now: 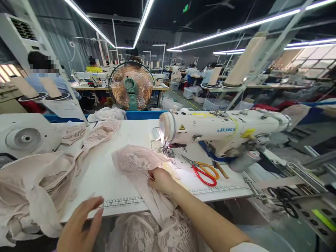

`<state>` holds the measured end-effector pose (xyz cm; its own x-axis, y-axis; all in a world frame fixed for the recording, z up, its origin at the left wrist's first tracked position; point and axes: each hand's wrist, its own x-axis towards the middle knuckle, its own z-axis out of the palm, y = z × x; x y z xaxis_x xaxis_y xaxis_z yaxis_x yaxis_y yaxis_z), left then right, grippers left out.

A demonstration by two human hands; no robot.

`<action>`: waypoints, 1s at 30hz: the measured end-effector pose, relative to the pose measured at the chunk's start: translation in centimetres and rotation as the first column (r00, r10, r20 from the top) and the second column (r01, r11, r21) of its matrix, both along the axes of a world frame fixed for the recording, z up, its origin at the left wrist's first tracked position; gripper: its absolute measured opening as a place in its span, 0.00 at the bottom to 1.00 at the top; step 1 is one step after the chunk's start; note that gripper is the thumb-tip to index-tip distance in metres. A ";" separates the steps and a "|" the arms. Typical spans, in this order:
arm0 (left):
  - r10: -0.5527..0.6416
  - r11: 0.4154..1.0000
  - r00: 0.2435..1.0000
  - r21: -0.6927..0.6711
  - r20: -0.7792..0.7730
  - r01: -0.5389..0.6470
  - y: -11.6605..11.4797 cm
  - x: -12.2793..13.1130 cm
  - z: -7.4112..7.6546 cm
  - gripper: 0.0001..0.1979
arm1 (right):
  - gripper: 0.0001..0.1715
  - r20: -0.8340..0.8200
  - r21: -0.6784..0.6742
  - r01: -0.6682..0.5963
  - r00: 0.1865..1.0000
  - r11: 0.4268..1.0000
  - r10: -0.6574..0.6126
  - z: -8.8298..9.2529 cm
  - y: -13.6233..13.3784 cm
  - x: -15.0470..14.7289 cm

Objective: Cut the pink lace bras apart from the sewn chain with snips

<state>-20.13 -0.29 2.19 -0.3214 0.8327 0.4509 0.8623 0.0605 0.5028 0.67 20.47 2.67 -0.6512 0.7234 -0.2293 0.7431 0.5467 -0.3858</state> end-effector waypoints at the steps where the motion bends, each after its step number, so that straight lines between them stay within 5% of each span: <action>1: 0.006 0.998 0.998 0.065 -0.062 -0.002 2.4 0.4 2.3 0.13 | 0.09 -0.047 -0.002 -0.002 0.999 1.000 0.002 -0.1 -0.2 0.4; 3: -0.077 0.993 0.975 0.071 -0.209 0.094 7.5 1.4 5.8 0.23 | 0.05 -0.143 0.002 0.005 0.990 1.000 -0.005 -0.2 -0.5 1.0; 5: -0.150 0.985 0.949 -0.119 -0.278 0.121 12.4 1.8 7.8 0.30 | 0.03 -0.224 -0.002 0.030 0.974 1.000 -0.030 -0.4 -0.6 1.4; 7: -0.234 0.928 0.932 -0.350 -0.277 0.128 16.4 1.2 8.6 0.28 | 0.04 -0.288 -0.029 0.068 0.955 0.997 -0.073 -0.6 -0.5 2.0; 10: -0.228 0.867 0.938 -0.492 -0.263 0.073 20.0 -0.9 8.5 0.21 | 0.13 -0.358 -0.100 0.135 0.919 0.986 -0.162 -1.2 0.0 3.2; 15: -0.083 0.825 0.959 -0.558 -0.271 -0.087 20.5 -3.9 6.9 0.19 | 0.16 -0.368 -0.190 0.175 0.900 0.966 -0.235 -1.2 1.3 5.7; 18: -0.006 0.815 0.969 -0.562 -0.247 -0.138 20.2 -5.0 5.9 0.17 | 0.06 -0.318 -0.152 0.191 0.919 0.970 -0.231 -0.3 2.3 7.3; 21: 0.049 0.811 0.978 -0.563 -0.202 -0.157 20.3 -6.7 5.0 0.15 | 0.08 -0.247 -0.061 0.249 0.934 0.967 -0.257 1.1 3.1 8.3; 25: 0.094 0.814 0.985 -0.558 -0.147 -0.161 20.7 -8.8 4.0 0.16 | 0.10 -0.206 0.012 0.182 0.963 0.983 -0.176 1.9 2.5 7.3; 30: 0.130 0.796 0.980 -0.574 -0.150 -0.194 20.6 -9.4 3.7 0.16 | 0.05 -0.133 -0.009 0.027 0.991 1.000 -0.028 0.6 0.3 4.1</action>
